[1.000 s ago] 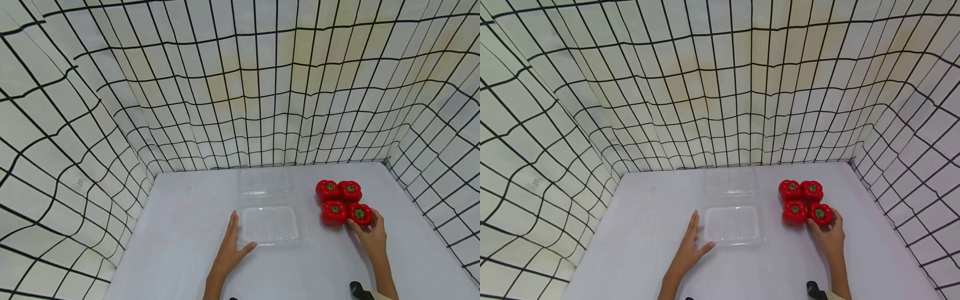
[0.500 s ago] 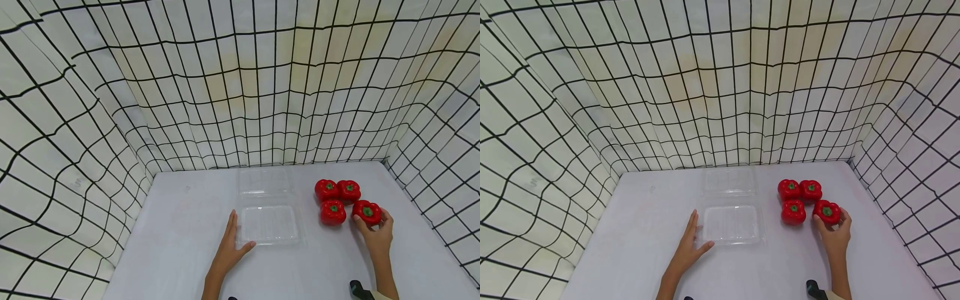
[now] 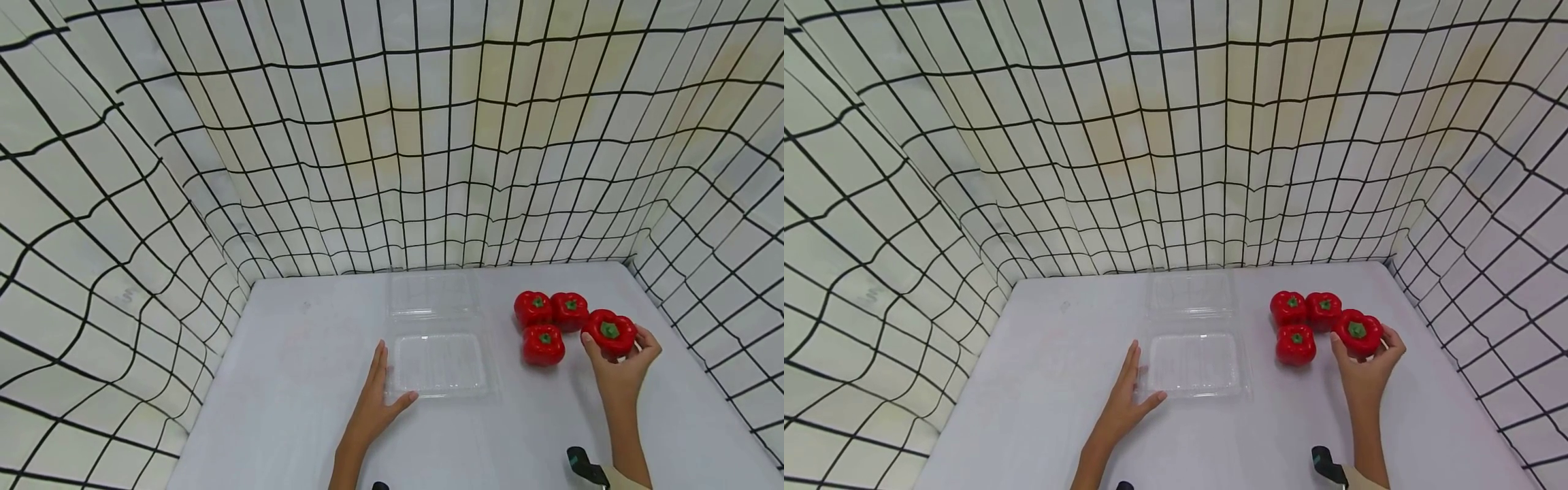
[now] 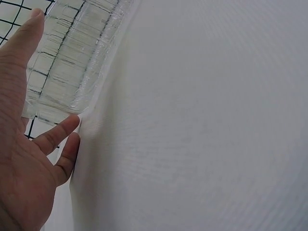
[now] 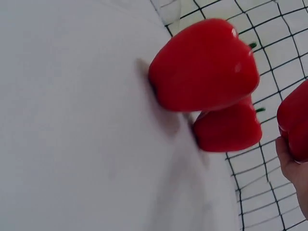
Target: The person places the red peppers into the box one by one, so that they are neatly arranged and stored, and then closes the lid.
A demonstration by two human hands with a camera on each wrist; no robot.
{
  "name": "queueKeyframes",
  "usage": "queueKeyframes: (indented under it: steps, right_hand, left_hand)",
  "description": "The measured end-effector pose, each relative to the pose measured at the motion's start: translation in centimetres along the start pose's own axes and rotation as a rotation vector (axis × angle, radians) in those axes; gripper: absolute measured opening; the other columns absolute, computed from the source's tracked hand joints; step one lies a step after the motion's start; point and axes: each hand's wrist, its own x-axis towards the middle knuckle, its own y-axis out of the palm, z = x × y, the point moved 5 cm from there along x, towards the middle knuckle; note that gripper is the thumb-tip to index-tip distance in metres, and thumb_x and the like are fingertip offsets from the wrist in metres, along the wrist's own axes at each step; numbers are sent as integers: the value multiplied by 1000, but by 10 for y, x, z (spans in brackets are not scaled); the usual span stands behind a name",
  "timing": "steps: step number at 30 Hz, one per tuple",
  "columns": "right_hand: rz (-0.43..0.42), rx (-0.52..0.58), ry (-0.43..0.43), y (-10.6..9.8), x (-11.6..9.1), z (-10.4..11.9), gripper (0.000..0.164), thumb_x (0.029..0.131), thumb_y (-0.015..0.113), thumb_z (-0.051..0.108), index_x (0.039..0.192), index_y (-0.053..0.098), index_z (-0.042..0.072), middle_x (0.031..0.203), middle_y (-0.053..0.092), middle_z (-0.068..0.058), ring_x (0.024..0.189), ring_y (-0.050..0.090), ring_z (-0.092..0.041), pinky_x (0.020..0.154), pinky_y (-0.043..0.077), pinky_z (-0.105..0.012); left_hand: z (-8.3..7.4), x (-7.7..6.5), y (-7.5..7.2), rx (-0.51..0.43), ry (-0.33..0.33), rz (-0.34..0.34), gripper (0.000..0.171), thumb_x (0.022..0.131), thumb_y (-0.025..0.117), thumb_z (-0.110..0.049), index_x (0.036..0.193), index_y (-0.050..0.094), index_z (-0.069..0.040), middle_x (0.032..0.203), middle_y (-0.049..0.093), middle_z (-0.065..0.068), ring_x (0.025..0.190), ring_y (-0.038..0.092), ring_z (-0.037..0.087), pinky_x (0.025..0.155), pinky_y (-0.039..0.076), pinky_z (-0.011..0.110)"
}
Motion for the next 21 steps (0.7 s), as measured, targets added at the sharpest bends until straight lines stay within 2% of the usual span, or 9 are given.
queueKeyframes:
  steps: [2,5,10,17,21]
  right_hand:
    - [4,43,-47,4,-2,8,81,83,77,13,143,23,26,143,33,8,132,37,-11,87,46,-4]
    - [19,129,-98,11,-5,21,81,82,76,6,142,24,21,141,36,7,133,39,-12,85,46,-2]
    - [92,285,-101,30,-9,38,83,80,75,-3,142,26,19,142,40,2,136,36,-16,85,49,-4]
    - [200,156,-104,60,-21,53,83,81,77,7,145,27,21,142,39,8,136,32,-9,91,47,-7]
    - [270,170,-98,78,-29,57,84,81,77,6,147,29,22,147,37,4,137,31,-11,89,46,-6]
  left_hand:
    - [0,-1,0,0,-5,2,106,81,77,-44,158,9,-21,166,7,1,141,40,32,115,31,57]
    - [0,-1,1,2,-4,4,106,81,77,-45,158,8,-22,166,6,2,142,40,32,116,31,57]
    - [1,-1,0,15,0,5,107,81,77,-46,158,6,-24,167,6,2,141,41,31,115,32,57]
    - [3,1,0,7,-15,7,107,81,77,-46,158,6,-25,167,5,1,142,39,31,116,32,56]
    - [2,0,1,16,-3,10,107,81,76,-47,158,5,-23,167,5,2,142,40,32,115,32,57]
